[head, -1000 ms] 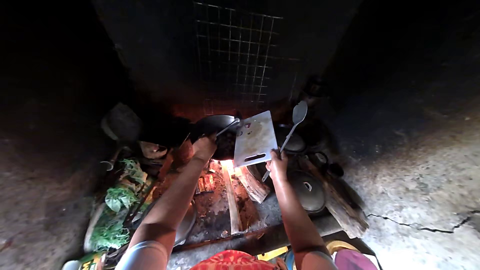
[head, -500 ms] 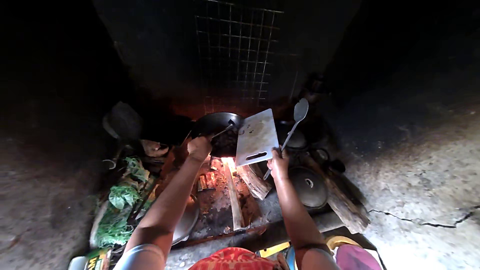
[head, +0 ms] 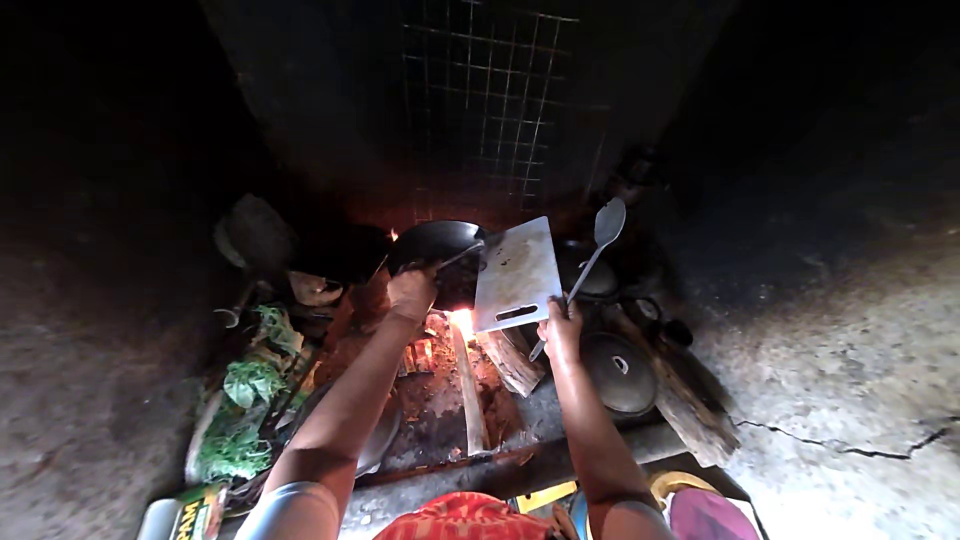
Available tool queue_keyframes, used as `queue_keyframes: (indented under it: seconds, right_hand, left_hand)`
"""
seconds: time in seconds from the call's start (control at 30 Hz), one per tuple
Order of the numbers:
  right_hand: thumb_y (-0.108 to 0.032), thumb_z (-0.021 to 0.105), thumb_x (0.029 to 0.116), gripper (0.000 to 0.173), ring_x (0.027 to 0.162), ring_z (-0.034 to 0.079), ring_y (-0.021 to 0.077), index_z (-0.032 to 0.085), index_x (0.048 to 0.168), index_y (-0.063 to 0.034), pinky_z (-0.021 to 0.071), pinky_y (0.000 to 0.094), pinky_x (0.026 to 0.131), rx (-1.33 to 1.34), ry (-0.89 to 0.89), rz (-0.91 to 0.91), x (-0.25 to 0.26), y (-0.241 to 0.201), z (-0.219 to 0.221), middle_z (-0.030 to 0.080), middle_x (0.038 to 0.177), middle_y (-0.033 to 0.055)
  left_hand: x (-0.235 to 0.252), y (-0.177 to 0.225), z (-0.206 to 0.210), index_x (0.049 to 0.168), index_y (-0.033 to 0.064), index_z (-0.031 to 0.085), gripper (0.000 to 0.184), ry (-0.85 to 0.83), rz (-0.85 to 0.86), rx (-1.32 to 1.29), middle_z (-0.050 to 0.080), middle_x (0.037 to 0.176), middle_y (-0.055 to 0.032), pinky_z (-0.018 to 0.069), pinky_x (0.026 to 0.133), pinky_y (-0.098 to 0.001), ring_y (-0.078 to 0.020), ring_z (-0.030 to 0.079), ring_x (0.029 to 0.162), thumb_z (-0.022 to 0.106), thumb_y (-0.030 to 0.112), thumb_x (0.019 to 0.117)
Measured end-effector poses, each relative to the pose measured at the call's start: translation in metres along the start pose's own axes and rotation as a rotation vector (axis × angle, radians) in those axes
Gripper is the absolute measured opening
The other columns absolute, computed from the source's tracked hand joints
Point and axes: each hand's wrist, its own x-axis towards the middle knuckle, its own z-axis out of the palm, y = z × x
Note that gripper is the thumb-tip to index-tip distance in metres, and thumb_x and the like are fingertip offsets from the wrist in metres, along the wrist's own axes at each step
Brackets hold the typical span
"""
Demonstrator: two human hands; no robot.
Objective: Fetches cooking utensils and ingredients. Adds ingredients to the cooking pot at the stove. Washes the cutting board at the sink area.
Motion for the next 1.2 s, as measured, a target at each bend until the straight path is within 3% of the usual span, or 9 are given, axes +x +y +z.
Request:
queue_keyframes:
  seconds: [0.13,0.2,0.27,0.4,0.63,0.73,0.8,0.93,1.2]
  right_hand:
    - [-0.013,0.052,0.1082,0.019,0.039,0.038,0.0073,0.056,0.125,-0.0040,0.0350,0.0224,0.037,0.019,0.006,0.002,-0.005,-0.004,0.004,0.047,0.058,0.0028]
    - [-0.013,0.052,0.1082,0.021,0.039,0.038,0.0076,0.056,0.127,-0.0041,0.0353,0.0231,0.037,0.015,0.002,-0.002,-0.005,-0.004,0.002,0.046,0.058,0.0026]
    - [-0.013,0.051,0.1083,0.026,0.040,0.038,0.0080,0.055,0.132,-0.0039,0.0361,0.0239,0.038,0.000,-0.002,-0.004,-0.005,-0.005,-0.002,0.048,0.059,0.0034]
    - [-0.013,0.052,0.1084,0.028,0.040,0.039,0.0081,0.054,0.135,-0.0033,0.0359,0.0232,0.038,-0.020,0.002,-0.002,-0.006,-0.008,-0.002,0.049,0.060,0.0044]
    - [-0.013,0.052,0.1083,0.027,0.041,0.039,0.0084,0.055,0.133,-0.0040,0.0363,0.0237,0.038,-0.014,0.002,-0.031,-0.005,-0.008,-0.004,0.050,0.061,0.0047]
    - [-0.014,0.052,0.1083,0.029,0.041,0.040,0.0083,0.055,0.135,-0.0036,0.0373,0.0241,0.039,-0.028,0.007,-0.032,-0.001,-0.008,-0.009,0.050,0.061,0.0045]
    - [-0.014,0.052,0.1081,0.028,0.040,0.040,0.0081,0.054,0.135,-0.0044,0.0371,0.0236,0.038,-0.016,0.014,-0.031,0.000,-0.007,-0.010,0.049,0.060,0.0038]
    - [-0.015,0.052,0.1084,0.024,0.040,0.039,0.0082,0.056,0.130,-0.0044,0.0365,0.0234,0.038,0.008,0.015,-0.033,0.004,-0.009,-0.011,0.048,0.058,0.0030]
    - [-0.012,0.051,0.1081,0.021,0.038,0.039,0.0071,0.055,0.127,-0.0026,0.0359,0.0222,0.036,0.078,0.014,-0.044,0.006,-0.015,-0.020,0.049,0.058,0.0027]
  left_hand:
    - [-0.008,0.014,0.006,0.132,0.0332,0.070,0.035,0.076,0.131,-0.090,0.071,0.129,-0.0083,0.0554,0.081,-0.0653,-0.0382,0.069,0.111,0.056,0.017,0.1038]
    - [-0.003,0.013,0.003,0.134,0.0340,0.069,0.037,0.007,0.045,-0.010,0.069,0.134,-0.0071,0.0548,0.086,-0.0647,-0.0370,0.066,0.119,0.055,0.019,0.1035]
    - [0.004,0.007,-0.003,0.134,0.0302,0.068,0.034,-0.064,-0.047,0.041,0.068,0.134,-0.0126,0.0528,0.088,-0.0680,-0.0409,0.064,0.121,0.057,0.022,0.1029]
    - [0.018,0.002,-0.004,0.136,0.0314,0.068,0.035,-0.050,-0.081,-0.015,0.070,0.127,-0.0173,0.0532,0.084,-0.0692,-0.0439,0.068,0.112,0.054,0.025,0.1040]
    - [0.014,-0.001,-0.006,0.134,0.0292,0.068,0.034,-0.150,-0.139,0.000,0.072,0.121,-0.0198,0.0531,0.083,-0.0694,-0.0447,0.069,0.109,0.053,0.025,0.1040]
    - [-0.002,-0.012,-0.005,0.136,0.0315,0.067,0.035,-0.093,-0.136,0.009,0.073,0.118,-0.0204,0.0532,0.080,-0.0697,-0.0459,0.070,0.105,0.052,0.025,0.1052]
    - [-0.019,-0.019,0.001,0.133,0.0315,0.070,0.032,0.038,-0.020,-0.047,0.073,0.117,-0.0168,0.0539,0.077,-0.0687,-0.0444,0.071,0.100,0.054,0.025,0.1061]
    - [-0.033,-0.025,0.009,0.128,0.0298,0.074,0.034,0.167,0.178,-0.073,0.073,0.124,-0.0084,0.0556,0.082,-0.0650,-0.0377,0.070,0.108,0.057,0.013,0.1031]
    - [-0.021,-0.028,0.004,0.127,0.0248,0.074,0.030,0.204,0.032,-0.064,0.072,0.125,-0.0133,0.0550,0.083,-0.0667,-0.0411,0.069,0.112,0.059,0.015,0.1027]
